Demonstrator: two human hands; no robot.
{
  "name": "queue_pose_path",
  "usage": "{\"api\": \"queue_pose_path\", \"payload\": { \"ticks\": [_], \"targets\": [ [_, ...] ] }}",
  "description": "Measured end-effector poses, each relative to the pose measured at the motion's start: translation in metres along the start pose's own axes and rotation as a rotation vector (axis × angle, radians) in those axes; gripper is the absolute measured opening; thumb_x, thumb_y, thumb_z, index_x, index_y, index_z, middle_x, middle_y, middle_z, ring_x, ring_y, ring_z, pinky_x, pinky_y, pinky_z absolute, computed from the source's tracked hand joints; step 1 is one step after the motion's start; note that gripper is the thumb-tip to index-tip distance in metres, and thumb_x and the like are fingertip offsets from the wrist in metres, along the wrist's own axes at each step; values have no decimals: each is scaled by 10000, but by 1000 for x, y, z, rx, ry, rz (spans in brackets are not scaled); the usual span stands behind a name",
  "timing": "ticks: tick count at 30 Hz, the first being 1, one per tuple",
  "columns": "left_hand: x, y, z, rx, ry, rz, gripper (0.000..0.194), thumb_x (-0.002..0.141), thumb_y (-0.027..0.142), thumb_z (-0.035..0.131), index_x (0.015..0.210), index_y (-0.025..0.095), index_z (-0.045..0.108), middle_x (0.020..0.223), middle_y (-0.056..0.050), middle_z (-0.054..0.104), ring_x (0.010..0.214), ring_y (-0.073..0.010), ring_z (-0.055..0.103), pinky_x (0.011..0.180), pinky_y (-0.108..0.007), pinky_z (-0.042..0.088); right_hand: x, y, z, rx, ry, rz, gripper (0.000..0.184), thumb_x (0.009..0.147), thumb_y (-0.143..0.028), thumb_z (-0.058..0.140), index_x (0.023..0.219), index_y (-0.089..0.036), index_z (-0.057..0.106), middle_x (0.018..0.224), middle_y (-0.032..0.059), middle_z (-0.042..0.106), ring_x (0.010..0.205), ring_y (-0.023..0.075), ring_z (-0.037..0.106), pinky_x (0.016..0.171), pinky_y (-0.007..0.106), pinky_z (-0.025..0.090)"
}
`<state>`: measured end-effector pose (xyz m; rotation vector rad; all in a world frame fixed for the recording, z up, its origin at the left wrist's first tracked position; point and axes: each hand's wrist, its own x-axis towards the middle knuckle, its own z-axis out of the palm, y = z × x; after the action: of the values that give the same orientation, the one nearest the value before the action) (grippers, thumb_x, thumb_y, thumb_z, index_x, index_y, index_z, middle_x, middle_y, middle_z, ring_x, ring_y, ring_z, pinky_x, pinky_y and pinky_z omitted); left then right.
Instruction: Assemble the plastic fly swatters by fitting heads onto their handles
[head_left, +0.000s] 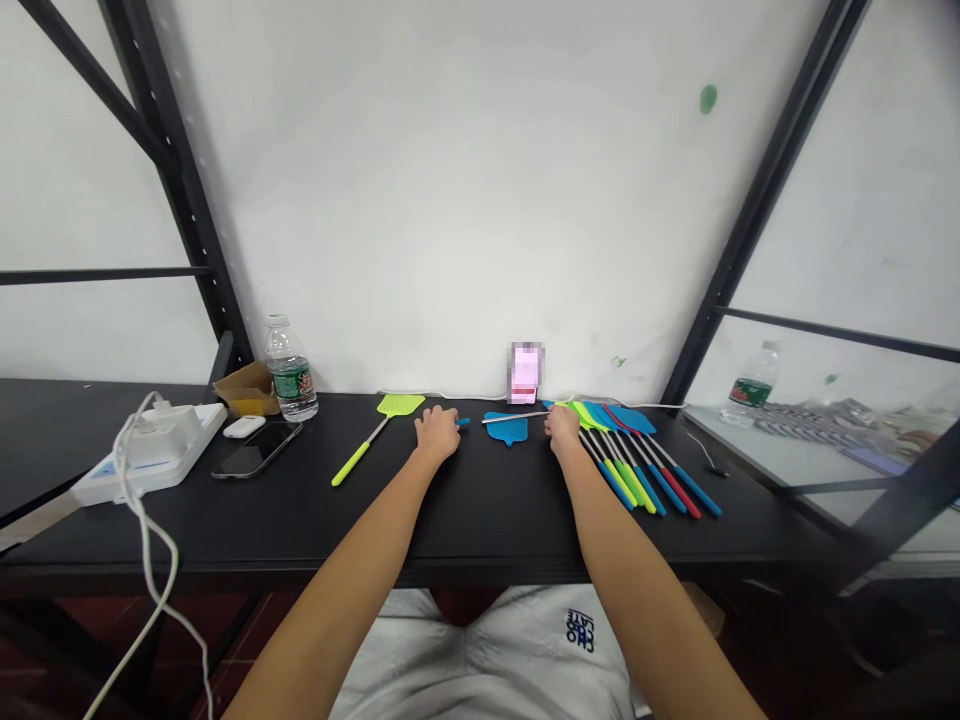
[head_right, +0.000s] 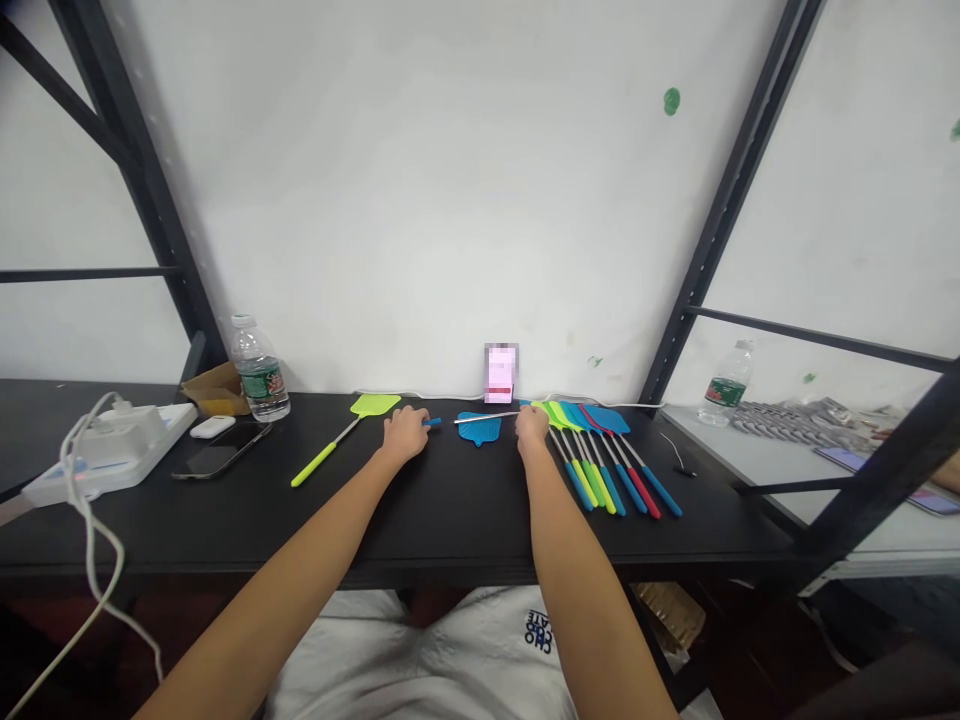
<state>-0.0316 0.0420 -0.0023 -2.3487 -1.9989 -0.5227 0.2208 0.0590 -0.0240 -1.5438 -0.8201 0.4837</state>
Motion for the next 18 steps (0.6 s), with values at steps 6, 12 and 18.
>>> {"api": "queue_pose_path", "payload": {
  "ticks": [6,12,18],
  "targets": [
    [1,0,1,-4,-13,5,205,926,278,504,1081,246,636,1204,-114,553,1158,-298,472,942,-448,388,-6,-9,-1,242,-9,162,80,779,-124,471,814,-168,528,486,-68,385,366,78,371,340,178,269],
    [0,2,2,1,-3,49,201,919,269,507,1058,251,651,1164,-109,563,1140,-303,482,933,-460,394,-9,-13,-1,354,-29,204,71,748,-108,521,766,-176,513,475,-72,381,363,70,371,318,167,229],
    [-2,6,3,13,-6,103,224,921,268,492,1084,246,644,1160,-111,562,1139,-290,480,938,-449,401,-10,-15,-1,388,-52,211,101,726,-76,510,762,-170,520,477,-75,382,358,64,370,310,158,212]
  ]
}}
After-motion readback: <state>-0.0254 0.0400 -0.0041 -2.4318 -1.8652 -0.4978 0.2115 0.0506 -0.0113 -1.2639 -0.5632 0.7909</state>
